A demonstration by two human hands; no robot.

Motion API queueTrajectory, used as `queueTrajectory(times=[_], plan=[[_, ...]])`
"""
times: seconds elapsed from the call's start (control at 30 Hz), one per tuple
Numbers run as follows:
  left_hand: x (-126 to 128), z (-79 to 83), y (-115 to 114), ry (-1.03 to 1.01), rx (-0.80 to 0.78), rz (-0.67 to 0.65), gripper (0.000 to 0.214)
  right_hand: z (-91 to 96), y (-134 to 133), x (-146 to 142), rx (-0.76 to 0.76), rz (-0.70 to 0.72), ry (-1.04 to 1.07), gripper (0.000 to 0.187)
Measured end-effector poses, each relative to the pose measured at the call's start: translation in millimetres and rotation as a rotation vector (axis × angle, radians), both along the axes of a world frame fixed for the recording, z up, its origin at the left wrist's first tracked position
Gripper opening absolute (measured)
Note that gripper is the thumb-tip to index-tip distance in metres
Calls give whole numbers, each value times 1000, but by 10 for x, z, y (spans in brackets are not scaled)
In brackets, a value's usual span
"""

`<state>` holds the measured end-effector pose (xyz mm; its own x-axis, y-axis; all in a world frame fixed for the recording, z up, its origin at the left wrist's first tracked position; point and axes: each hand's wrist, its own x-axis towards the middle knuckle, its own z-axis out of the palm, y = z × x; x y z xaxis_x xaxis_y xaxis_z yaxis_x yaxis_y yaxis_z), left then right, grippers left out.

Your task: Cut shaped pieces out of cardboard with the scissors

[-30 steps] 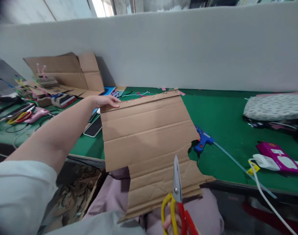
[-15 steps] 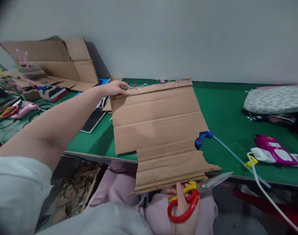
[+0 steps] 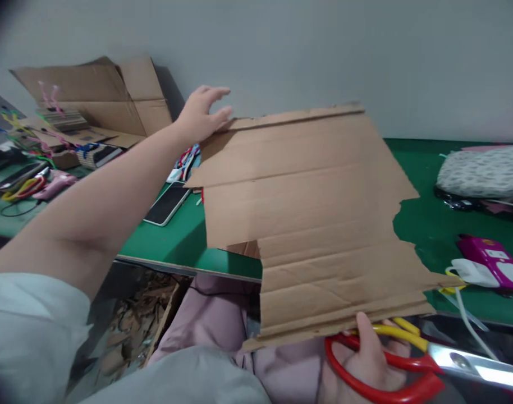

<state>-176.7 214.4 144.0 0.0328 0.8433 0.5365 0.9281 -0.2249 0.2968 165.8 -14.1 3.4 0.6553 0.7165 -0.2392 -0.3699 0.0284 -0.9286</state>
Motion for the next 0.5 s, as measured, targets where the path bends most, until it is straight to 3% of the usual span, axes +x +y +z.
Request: queueTrajectory(times=[0.07,0.17,0.27,0.3,0.4,0.5], plan=[[133,-81,-226,-49,154,26,39,58,39,29,16,-23,8,23],[290,-465,-838,-67,116,-2,24,21,76,67,-61,-92,77,22],[389,-1029,-1429,-106,-335,8,24,-84,104,76,-76,-118,129,27],[418,-1201,-1558,-92,-405,-19,25,-116,110,70,-77,-122,139,30],[507,-1522,-1731,-22,-519,-149,36,-168,111,34,-99,-142,173,36],[545,-1528,-1766,94,-588,-183,54,-163,80,-5,-109,-121,189,38]])
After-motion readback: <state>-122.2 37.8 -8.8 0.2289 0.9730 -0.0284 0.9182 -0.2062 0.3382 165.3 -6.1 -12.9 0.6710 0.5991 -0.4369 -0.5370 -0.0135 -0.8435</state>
